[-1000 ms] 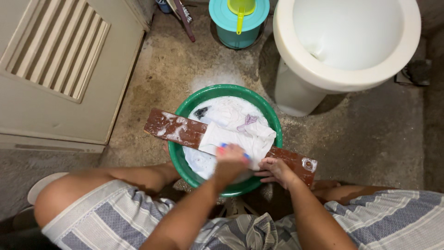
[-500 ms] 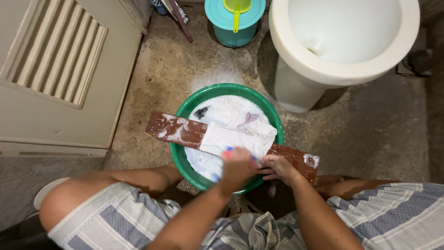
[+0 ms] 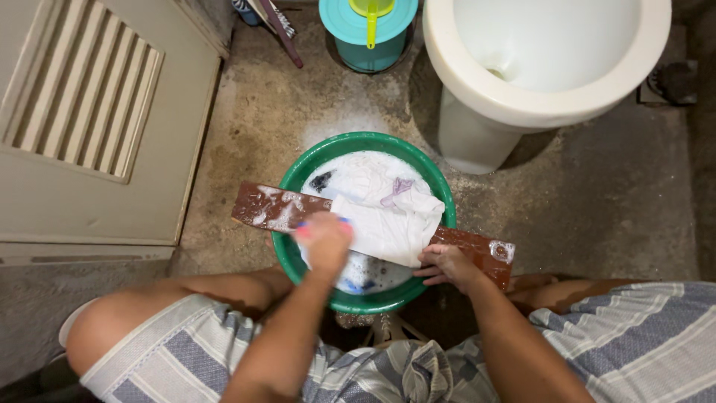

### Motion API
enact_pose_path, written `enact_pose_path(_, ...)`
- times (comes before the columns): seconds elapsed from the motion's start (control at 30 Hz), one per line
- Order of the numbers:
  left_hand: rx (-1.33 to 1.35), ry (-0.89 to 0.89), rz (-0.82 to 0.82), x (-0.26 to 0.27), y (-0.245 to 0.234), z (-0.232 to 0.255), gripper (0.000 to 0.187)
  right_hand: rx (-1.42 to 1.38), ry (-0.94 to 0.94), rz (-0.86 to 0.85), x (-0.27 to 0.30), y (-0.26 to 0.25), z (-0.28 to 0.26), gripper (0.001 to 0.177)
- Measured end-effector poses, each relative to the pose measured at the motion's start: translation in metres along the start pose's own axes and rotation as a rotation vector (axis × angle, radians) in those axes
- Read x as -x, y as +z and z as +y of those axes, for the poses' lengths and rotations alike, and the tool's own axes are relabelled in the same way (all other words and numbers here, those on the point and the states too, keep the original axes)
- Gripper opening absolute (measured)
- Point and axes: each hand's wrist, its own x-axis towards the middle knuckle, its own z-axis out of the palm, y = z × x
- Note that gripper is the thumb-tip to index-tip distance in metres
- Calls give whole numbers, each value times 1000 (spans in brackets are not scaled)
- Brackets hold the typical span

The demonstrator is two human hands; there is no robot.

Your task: The person scrubs a white cloth with a colorful sponge on a wooden board placed over a green basin filled with soapy water. The person repeatedly rubs the cloth against the board, dips it into the water, and wrings it out.

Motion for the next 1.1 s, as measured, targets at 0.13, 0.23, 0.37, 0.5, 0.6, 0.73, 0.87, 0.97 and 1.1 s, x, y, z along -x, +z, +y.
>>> enact_pose_path(0.13,331,-16,153,-6,-34,111,24,-9,-1,4,-1,-1,2,24)
enact_pose_path(0.23,347,44,92,-13,-47,97,27,15,-49,-25,2,-2,4,24)
enact_pose_path(0.37,383,-234,-13,-30,-14,21,31,10,-15,8,1,1,2,24)
enact_pose_path(0.5,338,-339,-48,-33,-3,-20,48,4,-16,-4,0,2,-1,24)
enact_pose_path(0.6,249,-353,33,-32,10,16,44,5,-13,2,0,0,2,25)
enact_pose_path(0.73,198,78,-169,-22,-22,113,22,30,-29,-13,-1,-3,4,25)
enact_pose_path(0.87,67,178,-27,-36,-42,102,58,-18,-66,-11,-2,-2,10,25)
enact_pose_path(0.97,223,-170,-50,-51,-21,44,38,-17,-54,33,3,4,10,26)
enact_pose_path(1.1,373,-284,-140,-55,-23,9,42,128,-157,139,5,18,-15,28)
